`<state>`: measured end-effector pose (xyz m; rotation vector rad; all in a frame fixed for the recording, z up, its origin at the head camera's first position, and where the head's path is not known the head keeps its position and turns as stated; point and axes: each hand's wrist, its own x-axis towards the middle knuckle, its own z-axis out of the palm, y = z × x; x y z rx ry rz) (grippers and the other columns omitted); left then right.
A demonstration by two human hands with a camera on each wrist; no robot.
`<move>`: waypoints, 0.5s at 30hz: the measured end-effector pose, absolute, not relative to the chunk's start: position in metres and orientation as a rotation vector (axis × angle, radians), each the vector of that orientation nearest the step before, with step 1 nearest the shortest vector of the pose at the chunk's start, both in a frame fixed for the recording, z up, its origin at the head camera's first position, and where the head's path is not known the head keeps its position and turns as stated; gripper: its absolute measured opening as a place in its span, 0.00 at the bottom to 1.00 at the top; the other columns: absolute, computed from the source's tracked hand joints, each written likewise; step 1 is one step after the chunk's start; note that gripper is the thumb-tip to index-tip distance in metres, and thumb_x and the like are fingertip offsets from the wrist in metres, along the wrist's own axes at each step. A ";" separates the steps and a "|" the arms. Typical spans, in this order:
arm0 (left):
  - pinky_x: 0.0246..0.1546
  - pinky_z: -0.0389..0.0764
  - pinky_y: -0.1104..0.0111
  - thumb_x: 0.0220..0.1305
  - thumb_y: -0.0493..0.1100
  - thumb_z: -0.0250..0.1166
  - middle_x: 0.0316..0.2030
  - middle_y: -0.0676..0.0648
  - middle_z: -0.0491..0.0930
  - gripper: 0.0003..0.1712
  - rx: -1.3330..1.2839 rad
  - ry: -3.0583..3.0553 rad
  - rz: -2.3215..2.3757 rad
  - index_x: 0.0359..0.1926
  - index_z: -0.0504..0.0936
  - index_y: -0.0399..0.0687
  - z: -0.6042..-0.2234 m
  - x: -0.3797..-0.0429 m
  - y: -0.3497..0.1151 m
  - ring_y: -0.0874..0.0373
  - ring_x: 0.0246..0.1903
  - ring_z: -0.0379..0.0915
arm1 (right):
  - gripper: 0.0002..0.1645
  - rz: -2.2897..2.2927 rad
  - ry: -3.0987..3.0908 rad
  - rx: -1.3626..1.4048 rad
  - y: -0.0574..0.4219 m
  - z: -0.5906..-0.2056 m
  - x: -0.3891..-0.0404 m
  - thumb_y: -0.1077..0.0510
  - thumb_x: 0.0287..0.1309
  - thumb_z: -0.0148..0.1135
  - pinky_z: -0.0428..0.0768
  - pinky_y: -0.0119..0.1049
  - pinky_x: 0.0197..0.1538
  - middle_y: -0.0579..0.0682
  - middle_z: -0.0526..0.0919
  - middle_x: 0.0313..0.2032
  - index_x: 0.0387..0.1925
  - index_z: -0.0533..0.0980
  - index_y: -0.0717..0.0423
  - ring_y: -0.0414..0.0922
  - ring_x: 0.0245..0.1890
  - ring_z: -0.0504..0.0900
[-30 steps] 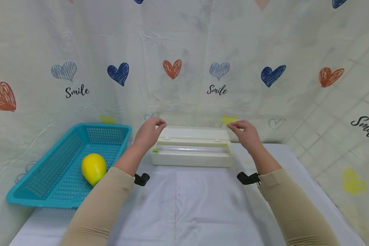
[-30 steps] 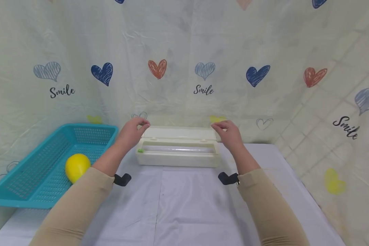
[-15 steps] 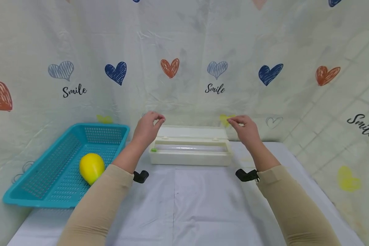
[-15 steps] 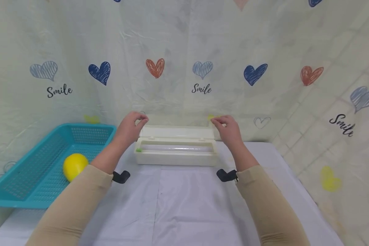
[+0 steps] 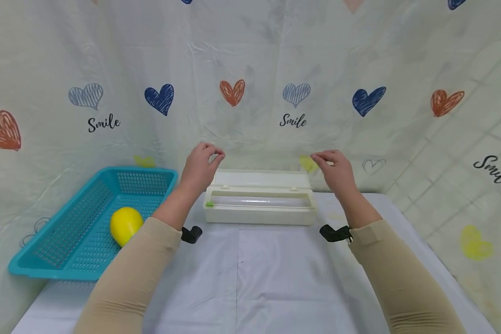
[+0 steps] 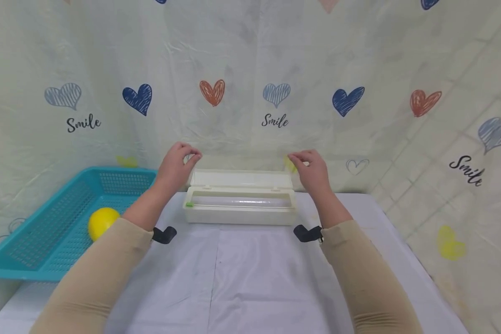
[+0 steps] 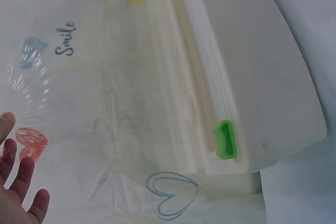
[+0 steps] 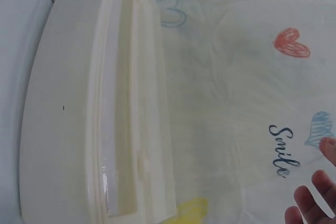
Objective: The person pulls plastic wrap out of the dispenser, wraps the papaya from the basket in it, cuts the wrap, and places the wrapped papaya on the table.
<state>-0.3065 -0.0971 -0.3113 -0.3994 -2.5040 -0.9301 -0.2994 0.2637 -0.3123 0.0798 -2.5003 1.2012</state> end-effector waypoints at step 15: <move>0.52 0.77 0.61 0.71 0.49 0.61 0.48 0.47 0.74 0.14 -0.396 -2.476 -0.935 0.51 0.84 0.48 -0.291 -0.304 -0.092 0.51 0.51 0.70 | 0.30 1.218 -2.450 0.106 0.266 -0.298 -0.298 0.40 0.69 0.55 0.70 0.53 0.59 0.56 0.75 0.56 0.55 0.81 0.59 0.54 0.57 0.71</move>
